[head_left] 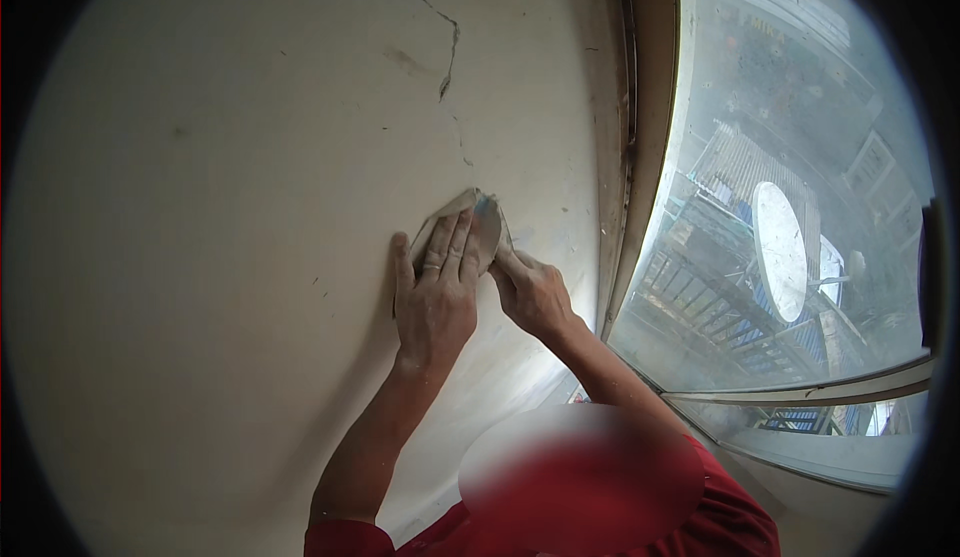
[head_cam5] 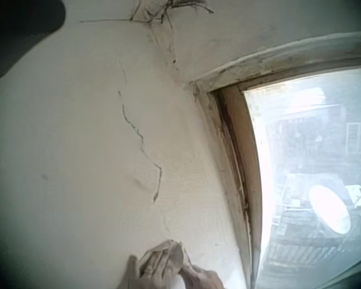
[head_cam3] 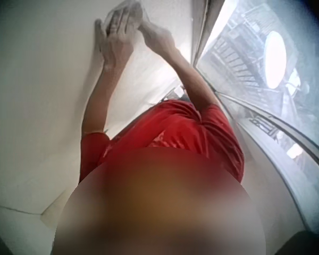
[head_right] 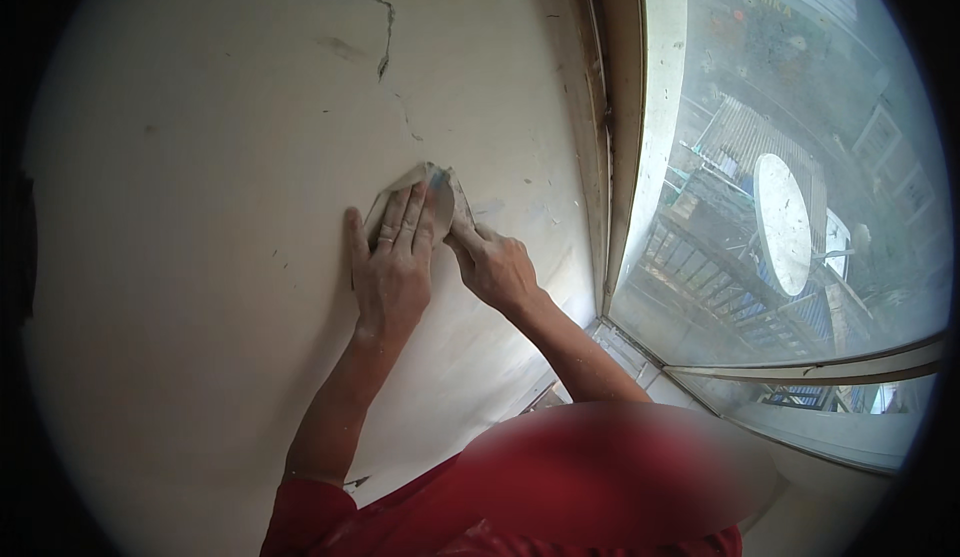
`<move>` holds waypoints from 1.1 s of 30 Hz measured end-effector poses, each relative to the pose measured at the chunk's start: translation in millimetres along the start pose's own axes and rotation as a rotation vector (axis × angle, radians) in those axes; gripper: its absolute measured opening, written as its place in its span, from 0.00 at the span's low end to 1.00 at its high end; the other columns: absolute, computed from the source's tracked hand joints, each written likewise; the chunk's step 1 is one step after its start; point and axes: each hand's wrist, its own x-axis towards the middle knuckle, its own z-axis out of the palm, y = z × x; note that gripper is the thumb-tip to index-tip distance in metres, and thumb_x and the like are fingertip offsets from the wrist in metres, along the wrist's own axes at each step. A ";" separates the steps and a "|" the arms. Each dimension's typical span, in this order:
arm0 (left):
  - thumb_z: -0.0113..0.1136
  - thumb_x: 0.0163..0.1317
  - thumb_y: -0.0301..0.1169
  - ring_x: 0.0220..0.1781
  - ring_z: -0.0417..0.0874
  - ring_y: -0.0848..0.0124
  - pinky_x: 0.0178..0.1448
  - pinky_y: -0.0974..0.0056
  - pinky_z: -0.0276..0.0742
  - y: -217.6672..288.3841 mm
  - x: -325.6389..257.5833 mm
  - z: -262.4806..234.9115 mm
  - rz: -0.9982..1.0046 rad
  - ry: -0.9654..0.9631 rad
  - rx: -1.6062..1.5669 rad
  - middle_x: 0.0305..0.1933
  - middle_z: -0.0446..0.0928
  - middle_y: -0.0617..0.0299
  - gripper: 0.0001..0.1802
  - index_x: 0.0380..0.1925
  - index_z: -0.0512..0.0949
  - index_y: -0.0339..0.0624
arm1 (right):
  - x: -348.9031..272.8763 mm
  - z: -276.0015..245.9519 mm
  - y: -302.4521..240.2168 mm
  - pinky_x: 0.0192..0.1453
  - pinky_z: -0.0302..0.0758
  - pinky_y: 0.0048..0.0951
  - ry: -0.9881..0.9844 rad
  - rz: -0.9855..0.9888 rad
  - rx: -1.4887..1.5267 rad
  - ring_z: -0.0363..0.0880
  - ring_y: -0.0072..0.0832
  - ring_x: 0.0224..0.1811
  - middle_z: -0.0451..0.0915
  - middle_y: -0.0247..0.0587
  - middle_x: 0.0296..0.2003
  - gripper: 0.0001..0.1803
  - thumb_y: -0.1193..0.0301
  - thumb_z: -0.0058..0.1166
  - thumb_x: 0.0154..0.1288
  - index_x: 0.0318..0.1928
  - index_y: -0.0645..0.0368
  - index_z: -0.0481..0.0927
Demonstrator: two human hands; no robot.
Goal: Repairing a crack in a wall by scraping with a putty knife and sanding with sandpaper.
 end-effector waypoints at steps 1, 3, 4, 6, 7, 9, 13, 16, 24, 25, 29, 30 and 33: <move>0.56 0.63 0.35 0.78 0.59 0.74 0.78 0.33 0.43 11.4 -23.1 19.4 -0.008 -0.023 -0.004 0.76 0.64 0.71 0.23 0.59 0.79 0.51 | -23.8 10.9 12.4 0.28 0.79 0.47 -0.030 0.016 -0.019 0.82 0.50 0.26 0.83 0.48 0.31 0.19 0.67 0.56 0.68 0.59 0.48 0.77; 0.56 0.64 0.35 0.79 0.58 0.75 0.78 0.32 0.43 17.6 -31.0 23.9 -0.014 -0.051 -0.016 0.76 0.63 0.72 0.22 0.59 0.79 0.51 | -34.8 14.1 16.2 0.28 0.79 0.47 -0.063 0.040 -0.043 0.82 0.51 0.26 0.83 0.49 0.32 0.19 0.67 0.56 0.68 0.58 0.49 0.77; 0.56 0.64 0.35 0.79 0.57 0.75 0.78 0.32 0.43 14.5 -18.2 14.5 -0.033 -0.034 -0.014 0.76 0.63 0.72 0.23 0.60 0.78 0.52 | -22.8 10.6 11.6 0.28 0.79 0.47 -0.026 0.027 -0.016 0.82 0.51 0.27 0.83 0.49 0.32 0.19 0.67 0.56 0.68 0.59 0.49 0.77; 0.55 0.65 0.35 0.80 0.55 0.76 0.78 0.32 0.43 -3.9 20.6 -12.3 -0.049 0.053 0.008 0.76 0.62 0.72 0.24 0.63 0.76 0.51 | 21.0 -5.3 -7.6 0.30 0.79 0.46 0.045 -0.015 0.013 0.82 0.51 0.28 0.82 0.49 0.31 0.18 0.68 0.55 0.69 0.58 0.50 0.77; 0.55 0.65 0.34 0.78 0.58 0.75 0.78 0.32 0.43 -18.0 50.4 -29.5 -0.055 0.151 0.047 0.76 0.63 0.72 0.25 0.64 0.74 0.50 | 56.3 -22.8 -27.8 0.32 0.79 0.46 0.095 -0.055 0.053 0.82 0.51 0.29 0.83 0.50 0.31 0.16 0.69 0.54 0.70 0.56 0.51 0.77; 0.58 0.64 0.37 0.74 0.67 0.75 0.79 0.33 0.42 -49.5 108.8 -73.2 -0.045 0.326 0.261 0.71 0.71 0.73 0.21 0.57 0.79 0.50 | 121.8 -56.9 -65.7 0.32 0.78 0.45 0.139 -0.118 0.020 0.83 0.49 0.29 0.83 0.53 0.30 0.14 0.70 0.52 0.70 0.54 0.53 0.79; 0.57 0.65 0.33 0.73 0.69 0.77 0.80 0.36 0.44 -71.8 144.2 -103.7 -0.015 0.463 0.259 0.67 0.75 0.69 0.19 0.56 0.79 0.47 | 161.2 -79.6 -92.8 0.31 0.76 0.46 0.178 -0.120 0.106 0.82 0.50 0.26 0.83 0.52 0.26 0.11 0.69 0.52 0.71 0.50 0.53 0.81; 0.56 0.65 0.32 0.75 0.65 0.74 0.79 0.35 0.43 -47.3 105.5 -68.5 -0.034 0.274 0.133 0.71 0.71 0.69 0.22 0.60 0.77 0.48 | 118.3 -60.2 -63.8 0.29 0.76 0.46 0.104 -0.097 0.040 0.83 0.48 0.27 0.83 0.50 0.27 0.14 0.68 0.53 0.71 0.56 0.52 0.78; 0.54 0.64 0.36 0.79 0.58 0.74 0.80 0.39 0.43 8.2 11.8 5.6 -0.004 0.099 0.079 0.75 0.65 0.71 0.23 0.60 0.78 0.51 | 7.8 -3.8 9.3 0.31 0.80 0.47 0.030 0.002 0.006 0.82 0.53 0.29 0.83 0.50 0.33 0.20 0.69 0.54 0.69 0.61 0.48 0.75; 0.54 0.64 0.36 0.79 0.58 0.72 0.81 0.41 0.44 -5.3 38.3 -7.5 -0.004 0.154 0.048 0.75 0.65 0.70 0.24 0.60 0.78 0.49 | 38.5 -13.9 -5.6 0.32 0.79 0.48 0.123 -0.049 0.052 0.82 0.54 0.29 0.83 0.51 0.32 0.20 0.70 0.53 0.69 0.61 0.47 0.76; 0.53 0.66 0.34 0.75 0.66 0.65 0.81 0.55 0.52 -82.4 156.6 -118.2 0.052 0.415 0.246 0.68 0.73 0.56 0.24 0.60 0.76 0.38 | 173.2 -84.9 -100.7 0.30 0.77 0.44 0.241 -0.181 0.110 0.82 0.49 0.24 0.81 0.50 0.21 0.11 0.70 0.51 0.70 0.49 0.54 0.82; 0.52 0.66 0.32 0.75 0.66 0.65 0.81 0.57 0.53 -95.1 175.0 -128.3 0.086 0.460 0.200 0.68 0.73 0.55 0.23 0.60 0.76 0.37 | 193.4 -98.5 -114.1 0.30 0.77 0.43 0.234 -0.156 0.097 0.81 0.47 0.21 0.81 0.50 0.21 0.10 0.69 0.50 0.71 0.46 0.54 0.83; 0.50 0.66 0.30 0.75 0.65 0.65 0.81 0.59 0.54 -91.9 176.5 -128.4 0.093 0.440 0.297 0.68 0.72 0.54 0.23 0.61 0.75 0.36 | 187.4 -100.3 -110.7 0.29 0.77 0.42 0.237 -0.157 0.058 0.82 0.46 0.23 0.81 0.50 0.21 0.10 0.69 0.50 0.71 0.47 0.54 0.83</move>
